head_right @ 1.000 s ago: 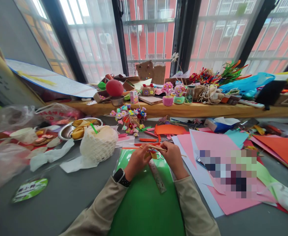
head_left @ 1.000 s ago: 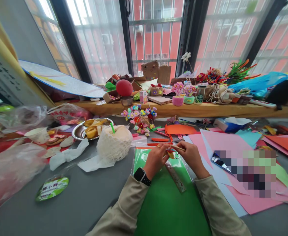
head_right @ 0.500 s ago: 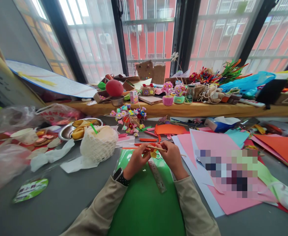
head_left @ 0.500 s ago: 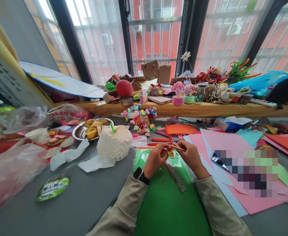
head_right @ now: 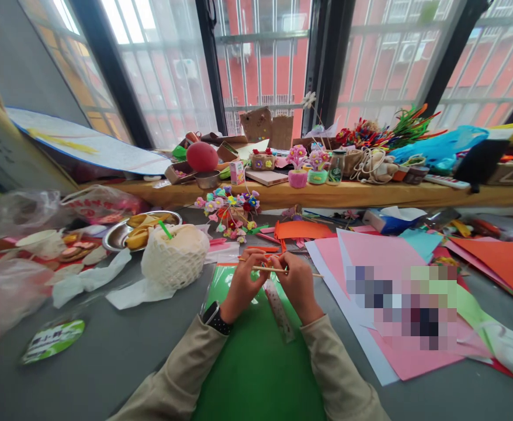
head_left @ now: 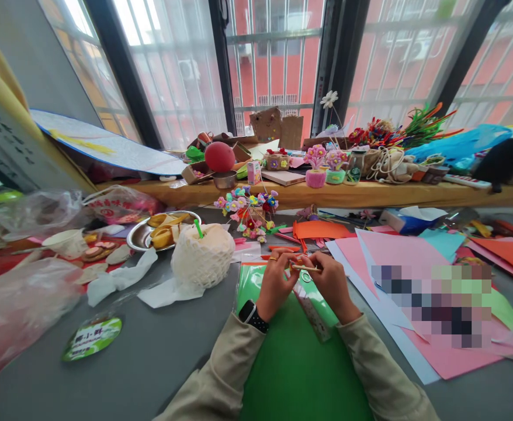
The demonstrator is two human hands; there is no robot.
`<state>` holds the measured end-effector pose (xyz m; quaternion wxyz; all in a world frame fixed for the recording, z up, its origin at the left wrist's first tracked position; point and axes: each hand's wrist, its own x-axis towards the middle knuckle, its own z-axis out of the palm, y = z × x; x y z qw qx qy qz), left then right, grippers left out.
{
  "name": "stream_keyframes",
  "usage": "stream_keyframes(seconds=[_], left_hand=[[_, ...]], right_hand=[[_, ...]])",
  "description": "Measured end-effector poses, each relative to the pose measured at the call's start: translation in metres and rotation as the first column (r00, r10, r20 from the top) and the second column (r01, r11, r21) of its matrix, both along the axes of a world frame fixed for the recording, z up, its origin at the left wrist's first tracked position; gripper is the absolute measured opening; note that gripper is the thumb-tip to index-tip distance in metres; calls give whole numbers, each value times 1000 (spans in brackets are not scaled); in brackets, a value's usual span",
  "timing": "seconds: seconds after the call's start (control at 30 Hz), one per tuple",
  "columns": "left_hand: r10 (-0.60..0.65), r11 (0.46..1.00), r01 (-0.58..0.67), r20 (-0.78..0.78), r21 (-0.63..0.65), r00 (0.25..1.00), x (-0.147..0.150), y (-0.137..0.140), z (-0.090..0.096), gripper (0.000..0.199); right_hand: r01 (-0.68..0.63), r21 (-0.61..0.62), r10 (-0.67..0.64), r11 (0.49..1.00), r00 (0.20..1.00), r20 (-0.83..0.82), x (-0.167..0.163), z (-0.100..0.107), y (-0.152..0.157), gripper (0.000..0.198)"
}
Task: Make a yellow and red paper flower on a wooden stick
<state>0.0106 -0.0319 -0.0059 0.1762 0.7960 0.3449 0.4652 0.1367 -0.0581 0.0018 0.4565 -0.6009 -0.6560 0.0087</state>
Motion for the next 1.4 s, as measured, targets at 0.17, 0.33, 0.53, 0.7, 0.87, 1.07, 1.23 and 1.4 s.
stream_keyframes(seconds=[0.17,0.33,0.53,0.7,0.87,1.07,1.23,1.4], left_hand=[[33,997,-30,-28,78,999,0,0,-1,18],[82,990,-79,-24,113,996,0,-2,0,18],[94,988,-92,-18,121,995,0,-3,1,20],[110,986,-106,-20,132,994,-1,-4,2,20],[116,984,-114,-9,136,993,0,-4,2,20],[128,982,-128,7,140,992,0,-4,2,21],[131,982,-132,18,138,991,0,-4,1,21],[135,981,-136,15,135,991,1,-3,1,23]], right_hand=[[-20,-43,16,999,996,-88,0,2,-1,30],[-51,-36,46,998,991,-128,0,3,-2,30],[-70,-36,63,997,986,-157,1,3,-3,29],[-79,-35,71,996,980,-184,1,2,-2,29],[-81,-18,76,997,977,-198,-1,2,-3,27],[-79,-13,75,997,974,-215,-1,3,-4,25],[-74,-3,72,997,974,-216,-2,3,-4,25],[-85,13,86,996,972,-218,-1,2,-4,25]])
